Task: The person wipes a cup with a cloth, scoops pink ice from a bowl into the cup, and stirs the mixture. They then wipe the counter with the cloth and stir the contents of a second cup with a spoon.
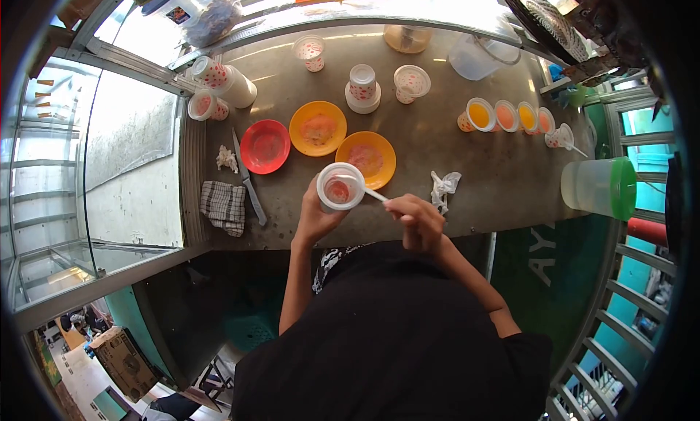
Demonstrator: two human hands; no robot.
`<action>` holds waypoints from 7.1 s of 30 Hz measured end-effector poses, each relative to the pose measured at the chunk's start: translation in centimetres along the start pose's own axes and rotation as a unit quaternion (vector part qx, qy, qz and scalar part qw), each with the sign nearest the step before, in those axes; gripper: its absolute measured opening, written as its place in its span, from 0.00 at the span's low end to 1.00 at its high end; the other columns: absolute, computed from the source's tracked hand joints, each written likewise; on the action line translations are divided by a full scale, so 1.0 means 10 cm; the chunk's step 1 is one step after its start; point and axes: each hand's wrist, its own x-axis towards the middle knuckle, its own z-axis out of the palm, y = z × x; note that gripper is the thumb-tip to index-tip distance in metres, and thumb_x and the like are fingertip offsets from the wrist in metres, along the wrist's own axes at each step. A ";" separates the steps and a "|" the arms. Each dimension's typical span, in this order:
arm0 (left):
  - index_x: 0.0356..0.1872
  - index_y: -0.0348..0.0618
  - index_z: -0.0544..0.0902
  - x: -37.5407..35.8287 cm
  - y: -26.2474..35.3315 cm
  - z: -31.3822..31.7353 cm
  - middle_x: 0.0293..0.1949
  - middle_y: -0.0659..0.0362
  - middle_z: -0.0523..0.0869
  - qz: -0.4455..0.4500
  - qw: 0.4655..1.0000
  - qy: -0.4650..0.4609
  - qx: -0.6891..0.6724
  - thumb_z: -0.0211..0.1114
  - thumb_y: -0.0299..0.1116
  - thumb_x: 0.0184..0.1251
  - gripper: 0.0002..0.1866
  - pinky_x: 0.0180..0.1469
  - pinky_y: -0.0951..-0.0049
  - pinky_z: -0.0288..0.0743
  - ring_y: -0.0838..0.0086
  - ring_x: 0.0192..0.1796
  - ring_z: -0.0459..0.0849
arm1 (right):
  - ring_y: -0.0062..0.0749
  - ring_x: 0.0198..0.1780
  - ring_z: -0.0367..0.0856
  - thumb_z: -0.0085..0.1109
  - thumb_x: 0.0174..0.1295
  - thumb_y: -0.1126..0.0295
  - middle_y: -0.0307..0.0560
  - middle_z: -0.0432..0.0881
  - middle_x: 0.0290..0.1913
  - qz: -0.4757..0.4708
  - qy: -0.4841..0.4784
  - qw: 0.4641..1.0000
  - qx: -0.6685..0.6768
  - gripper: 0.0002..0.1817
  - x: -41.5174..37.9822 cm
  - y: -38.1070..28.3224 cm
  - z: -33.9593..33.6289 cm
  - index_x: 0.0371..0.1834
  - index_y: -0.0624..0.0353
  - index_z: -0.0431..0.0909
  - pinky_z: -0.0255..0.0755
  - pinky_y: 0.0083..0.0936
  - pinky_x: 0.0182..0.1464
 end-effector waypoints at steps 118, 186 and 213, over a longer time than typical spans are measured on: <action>0.54 0.34 0.80 0.64 1.58 3.32 0.50 0.51 0.87 0.139 0.988 0.040 0.045 0.80 0.28 0.44 0.31 0.52 0.69 0.81 0.66 0.50 0.88 | 0.39 0.42 0.75 0.77 0.47 0.68 0.43 0.77 0.38 0.059 -0.127 0.988 -0.059 0.23 -0.49 0.13 -3.59 0.48 0.55 0.81 0.73 0.34 0.46; 0.55 0.43 0.77 0.69 1.65 3.38 0.48 0.51 0.83 0.101 0.982 -0.015 0.161 0.75 0.25 0.44 0.31 0.52 0.61 0.78 0.55 0.51 0.83 | 0.23 0.25 0.81 0.52 0.74 0.66 0.49 0.85 0.27 0.381 0.278 0.868 0.154 0.14 -1.03 0.61 -3.43 0.35 0.66 0.78 0.73 0.18 0.30; 0.55 0.40 0.77 0.73 1.65 3.29 0.49 0.49 0.84 0.104 0.981 -0.048 0.153 0.75 0.23 0.47 0.29 0.52 0.61 0.78 0.54 0.52 0.84 | 0.24 0.35 0.82 0.51 0.73 0.74 0.46 0.85 0.32 0.162 0.140 0.976 0.046 0.10 -1.01 0.51 -3.53 0.43 0.69 0.81 0.75 0.20 0.40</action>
